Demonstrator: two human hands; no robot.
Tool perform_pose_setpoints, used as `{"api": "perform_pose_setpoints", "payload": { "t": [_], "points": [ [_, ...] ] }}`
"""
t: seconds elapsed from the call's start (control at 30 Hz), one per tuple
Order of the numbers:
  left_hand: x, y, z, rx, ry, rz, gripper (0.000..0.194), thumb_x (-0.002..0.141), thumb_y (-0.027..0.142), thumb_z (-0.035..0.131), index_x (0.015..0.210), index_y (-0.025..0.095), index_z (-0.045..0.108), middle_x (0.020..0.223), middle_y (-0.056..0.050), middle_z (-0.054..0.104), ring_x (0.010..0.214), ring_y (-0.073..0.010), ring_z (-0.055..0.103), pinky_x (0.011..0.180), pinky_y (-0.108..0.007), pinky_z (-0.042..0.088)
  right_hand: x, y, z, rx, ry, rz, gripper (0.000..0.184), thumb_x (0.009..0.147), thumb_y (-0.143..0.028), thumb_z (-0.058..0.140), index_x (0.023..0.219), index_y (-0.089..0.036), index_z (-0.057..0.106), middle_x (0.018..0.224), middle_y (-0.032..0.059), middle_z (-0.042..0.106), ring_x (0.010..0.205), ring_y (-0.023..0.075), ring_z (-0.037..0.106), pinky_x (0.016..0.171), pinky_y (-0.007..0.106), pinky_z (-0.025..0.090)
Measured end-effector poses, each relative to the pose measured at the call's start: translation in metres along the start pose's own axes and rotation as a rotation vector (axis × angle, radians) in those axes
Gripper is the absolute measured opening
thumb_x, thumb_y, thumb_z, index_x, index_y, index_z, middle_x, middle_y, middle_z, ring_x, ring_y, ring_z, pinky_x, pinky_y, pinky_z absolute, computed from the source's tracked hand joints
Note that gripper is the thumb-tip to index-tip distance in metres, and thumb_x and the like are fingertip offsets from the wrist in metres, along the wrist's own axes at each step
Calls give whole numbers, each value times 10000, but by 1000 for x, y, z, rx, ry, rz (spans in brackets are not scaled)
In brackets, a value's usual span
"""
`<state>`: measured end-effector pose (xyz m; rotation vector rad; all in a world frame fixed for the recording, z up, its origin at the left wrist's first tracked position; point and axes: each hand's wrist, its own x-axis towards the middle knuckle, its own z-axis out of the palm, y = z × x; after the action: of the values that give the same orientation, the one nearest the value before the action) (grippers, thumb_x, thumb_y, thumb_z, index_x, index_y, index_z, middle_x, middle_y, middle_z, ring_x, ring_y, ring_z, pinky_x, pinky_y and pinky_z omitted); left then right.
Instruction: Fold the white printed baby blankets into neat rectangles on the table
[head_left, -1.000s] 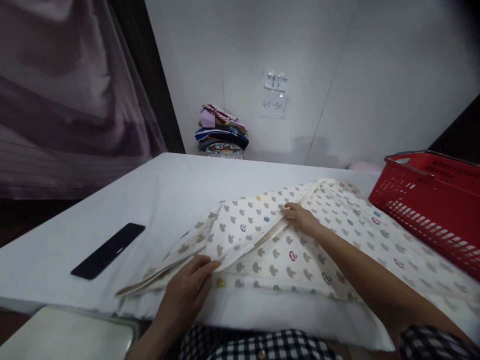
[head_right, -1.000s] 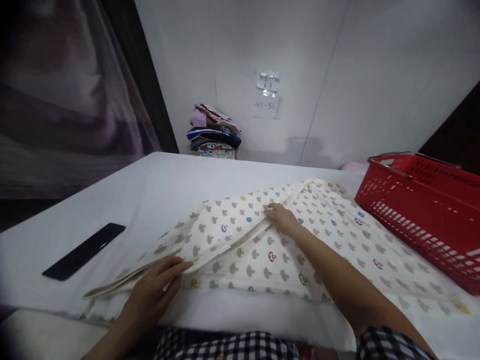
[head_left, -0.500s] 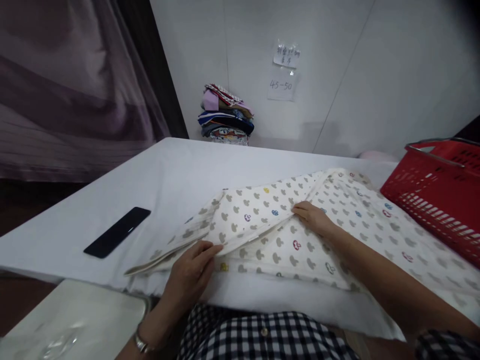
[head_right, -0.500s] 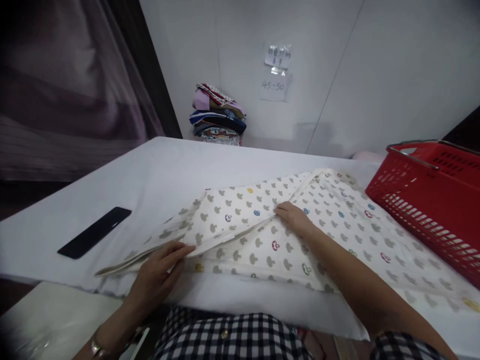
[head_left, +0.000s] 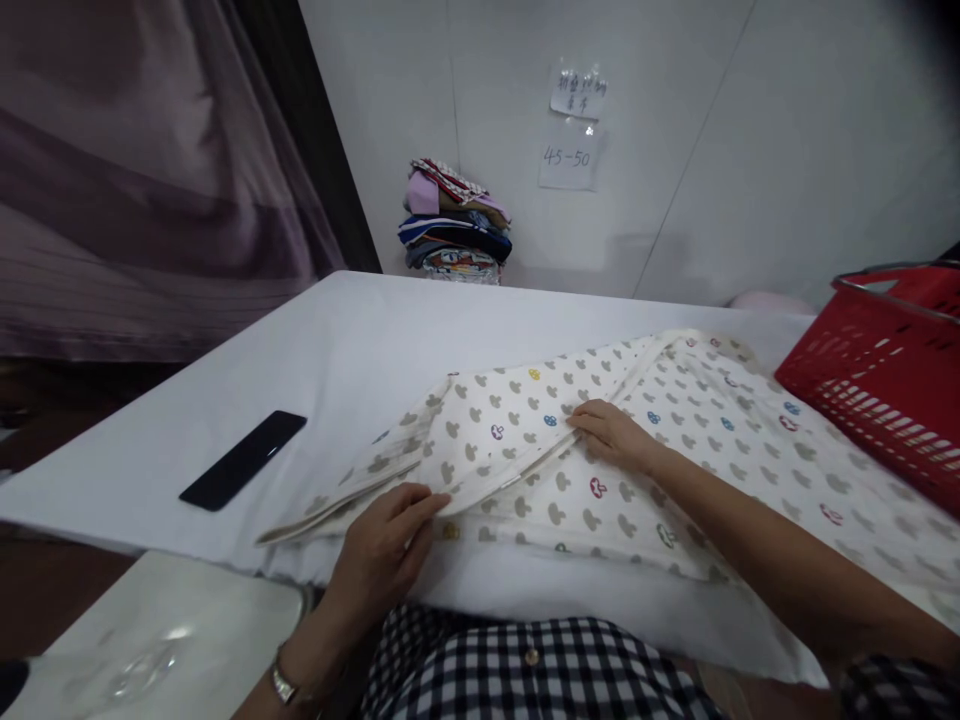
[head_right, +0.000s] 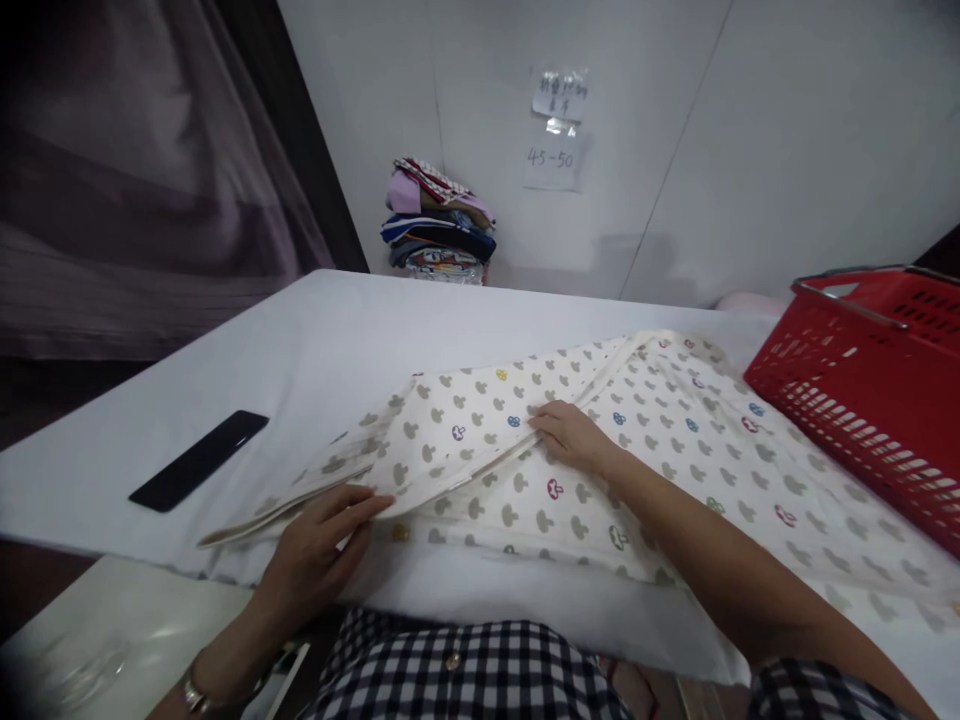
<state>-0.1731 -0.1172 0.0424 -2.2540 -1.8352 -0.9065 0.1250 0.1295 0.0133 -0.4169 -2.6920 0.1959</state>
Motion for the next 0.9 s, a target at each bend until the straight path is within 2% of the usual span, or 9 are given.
{"api": "perform_pose_setpoints", "payload": {
  "t": [0.13, 0.27, 0.37, 0.5, 0.7, 0.9],
  "points": [
    [0, 4, 0, 5, -16, 15, 244, 854, 152, 451, 1009, 175, 637, 934, -64, 617, 842, -155, 595, 721, -274, 502, 17, -18, 3, 50, -44, -102, 267, 917, -242, 422, 1114, -194, 596, 1088, 119, 589, 1003, 219, 535, 837, 401, 481],
    [-2, 5, 2, 13, -9, 21, 235, 847, 144, 465, 1005, 174, 636, 938, -66, 613, 846, -157, 587, 730, -280, 493, 21, -21, 13, -14, -29, -215, 248, 906, -164, 406, 1028, -147, 622, 996, 128, 622, 927, 215, 553, 796, 381, 493],
    [-5, 6, 3, 19, -1, -1, 237, 846, 141, 466, 1006, 177, 638, 939, -66, 612, 863, -163, 584, 747, -287, 489, 13, -21, 17, -31, 35, -224, 255, 898, -135, 397, 1024, -131, 619, 970, 130, 632, 898, 213, 560, 774, 373, 498],
    [-8, 7, 3, -22, -7, -21, 250, 845, 131, 455, 1013, 176, 634, 927, -64, 611, 856, -159, 582, 739, -282, 489, 2, -26, 19, -45, -15, -234, 270, 914, -158, 387, 1065, -174, 610, 1012, 105, 637, 926, 208, 570, 785, 370, 498],
    [-5, 12, 1, -98, -1, -48, 258, 842, 122, 456, 1023, 178, 631, 936, -58, 604, 861, -150, 585, 744, -274, 496, 2, -31, 21, -57, -45, -189, 251, 929, -198, 403, 1044, -152, 621, 1014, 110, 634, 945, 213, 557, 808, 365, 471],
    [2, 17, -1, -127, 63, -125, 241, 830, 131, 451, 966, 193, 640, 938, -45, 603, 858, -148, 592, 738, -270, 519, 2, -31, 22, -89, -54, -167, 261, 936, -178, 368, 1062, -154, 595, 998, 111, 629, 918, 208, 546, 791, 360, 438]
  ]
}}
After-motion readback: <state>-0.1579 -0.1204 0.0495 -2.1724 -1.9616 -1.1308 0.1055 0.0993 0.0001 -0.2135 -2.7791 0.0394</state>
